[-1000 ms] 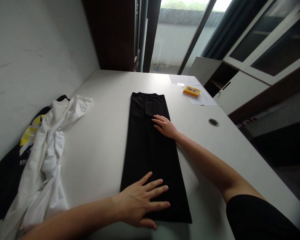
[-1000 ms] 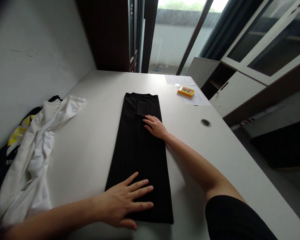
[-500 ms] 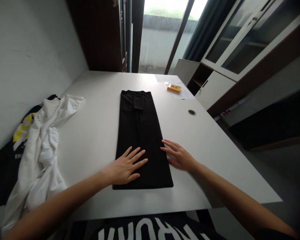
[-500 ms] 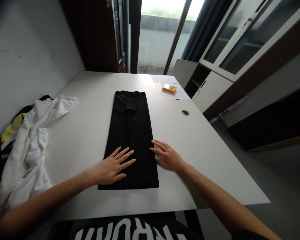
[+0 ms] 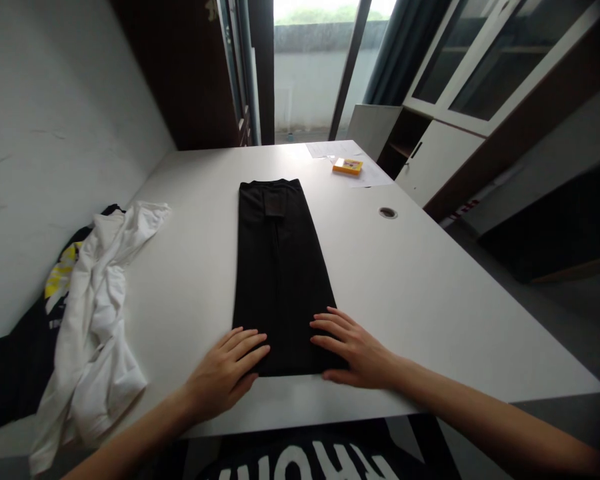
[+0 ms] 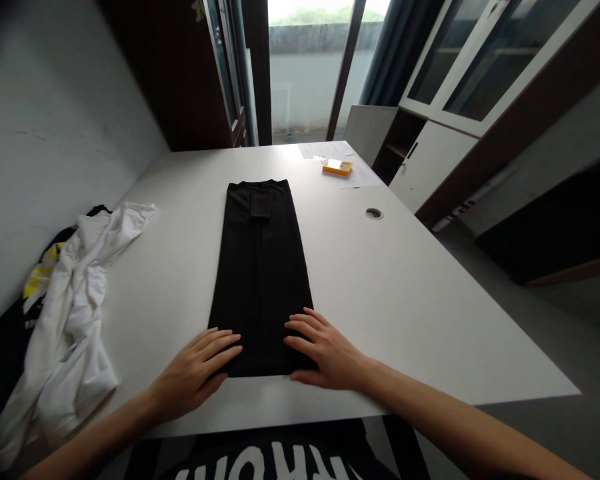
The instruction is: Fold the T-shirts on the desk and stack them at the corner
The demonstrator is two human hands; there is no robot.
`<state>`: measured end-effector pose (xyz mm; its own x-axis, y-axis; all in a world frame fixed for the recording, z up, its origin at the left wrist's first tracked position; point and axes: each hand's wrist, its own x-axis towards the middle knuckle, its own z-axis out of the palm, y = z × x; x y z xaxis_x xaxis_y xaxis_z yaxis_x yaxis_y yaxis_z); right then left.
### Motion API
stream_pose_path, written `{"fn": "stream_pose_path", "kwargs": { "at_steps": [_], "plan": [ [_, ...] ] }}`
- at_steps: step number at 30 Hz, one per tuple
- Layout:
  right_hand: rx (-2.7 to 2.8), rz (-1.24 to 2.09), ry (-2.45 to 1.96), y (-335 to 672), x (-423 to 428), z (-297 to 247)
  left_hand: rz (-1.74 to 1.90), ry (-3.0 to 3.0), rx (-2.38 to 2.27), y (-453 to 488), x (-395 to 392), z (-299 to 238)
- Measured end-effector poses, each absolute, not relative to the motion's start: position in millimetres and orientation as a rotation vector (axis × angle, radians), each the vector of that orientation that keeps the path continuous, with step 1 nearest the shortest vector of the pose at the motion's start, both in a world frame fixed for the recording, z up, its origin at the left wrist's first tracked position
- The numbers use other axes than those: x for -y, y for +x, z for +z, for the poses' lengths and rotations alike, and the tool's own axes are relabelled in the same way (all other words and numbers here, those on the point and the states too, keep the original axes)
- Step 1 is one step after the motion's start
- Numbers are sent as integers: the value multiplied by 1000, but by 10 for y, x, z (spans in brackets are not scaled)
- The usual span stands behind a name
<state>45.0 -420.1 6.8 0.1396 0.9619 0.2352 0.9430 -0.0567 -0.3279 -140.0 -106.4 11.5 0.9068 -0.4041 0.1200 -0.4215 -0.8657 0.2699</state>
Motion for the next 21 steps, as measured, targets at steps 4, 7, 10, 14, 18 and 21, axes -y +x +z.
{"fn": "stream_pose_path", "kwargs": {
  "at_steps": [4,7,10,14,18,21],
  "plan": [
    [1701,-72,-2129,192,4182,-16,178,2871,520,-1508,1131,94],
    [1774,-149,-2123,182,4207,-50,191,2940,555,-1582,1131,86],
    [1858,-253,-2077,251,4254,-46,307,2955,536,-1647,1078,103],
    [1939,-294,-2049,325,4341,-4,372,2950,492,-1692,988,162],
    [1937,-278,-2063,337,4399,5,333,2951,482,-1676,992,177],
    [1891,-230,-2104,299,4380,12,343,2977,397,-1603,1082,188]
  ]
}}
